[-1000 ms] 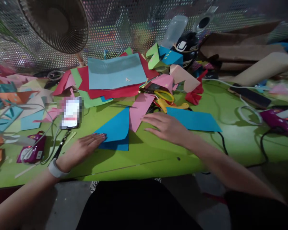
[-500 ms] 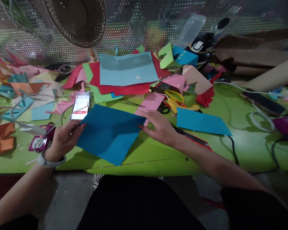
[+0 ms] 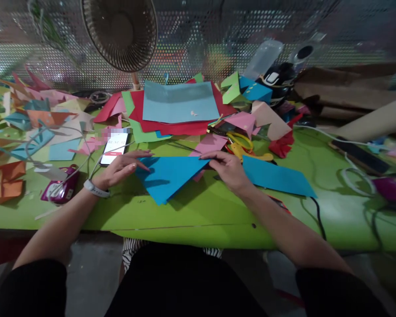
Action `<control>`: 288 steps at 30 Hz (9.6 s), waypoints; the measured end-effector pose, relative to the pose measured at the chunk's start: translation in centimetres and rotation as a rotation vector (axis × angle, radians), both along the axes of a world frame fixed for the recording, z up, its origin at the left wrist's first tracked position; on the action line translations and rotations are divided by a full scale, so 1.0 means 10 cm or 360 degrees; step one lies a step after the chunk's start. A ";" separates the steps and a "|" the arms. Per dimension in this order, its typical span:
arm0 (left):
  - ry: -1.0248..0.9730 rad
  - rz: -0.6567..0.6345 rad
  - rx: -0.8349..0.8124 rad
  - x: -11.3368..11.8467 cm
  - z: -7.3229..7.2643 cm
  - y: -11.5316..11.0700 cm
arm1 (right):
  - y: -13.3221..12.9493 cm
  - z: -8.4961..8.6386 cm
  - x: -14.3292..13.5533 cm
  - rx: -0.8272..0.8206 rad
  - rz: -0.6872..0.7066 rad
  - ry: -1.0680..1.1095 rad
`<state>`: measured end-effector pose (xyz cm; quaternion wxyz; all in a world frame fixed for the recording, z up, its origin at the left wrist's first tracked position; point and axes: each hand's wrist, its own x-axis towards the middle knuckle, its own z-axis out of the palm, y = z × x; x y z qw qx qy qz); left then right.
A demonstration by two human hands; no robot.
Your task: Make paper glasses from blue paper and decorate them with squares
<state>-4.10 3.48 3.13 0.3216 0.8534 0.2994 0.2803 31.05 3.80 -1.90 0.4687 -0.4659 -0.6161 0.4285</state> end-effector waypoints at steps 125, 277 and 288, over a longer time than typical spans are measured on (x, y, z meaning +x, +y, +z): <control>0.1578 0.0717 0.0525 0.52 -0.25 -0.34 | -1.01 0.09 -0.13 0.1549 0.0749 -0.1987; 0.1088 0.0108 0.0687 0.73 -0.51 -0.64 | -0.04 0.48 0.07 -0.0337 0.0801 -0.1742; 0.1058 0.0120 0.0675 0.74 -0.50 -0.65 | -0.16 0.52 0.09 -0.0086 0.0620 -0.1757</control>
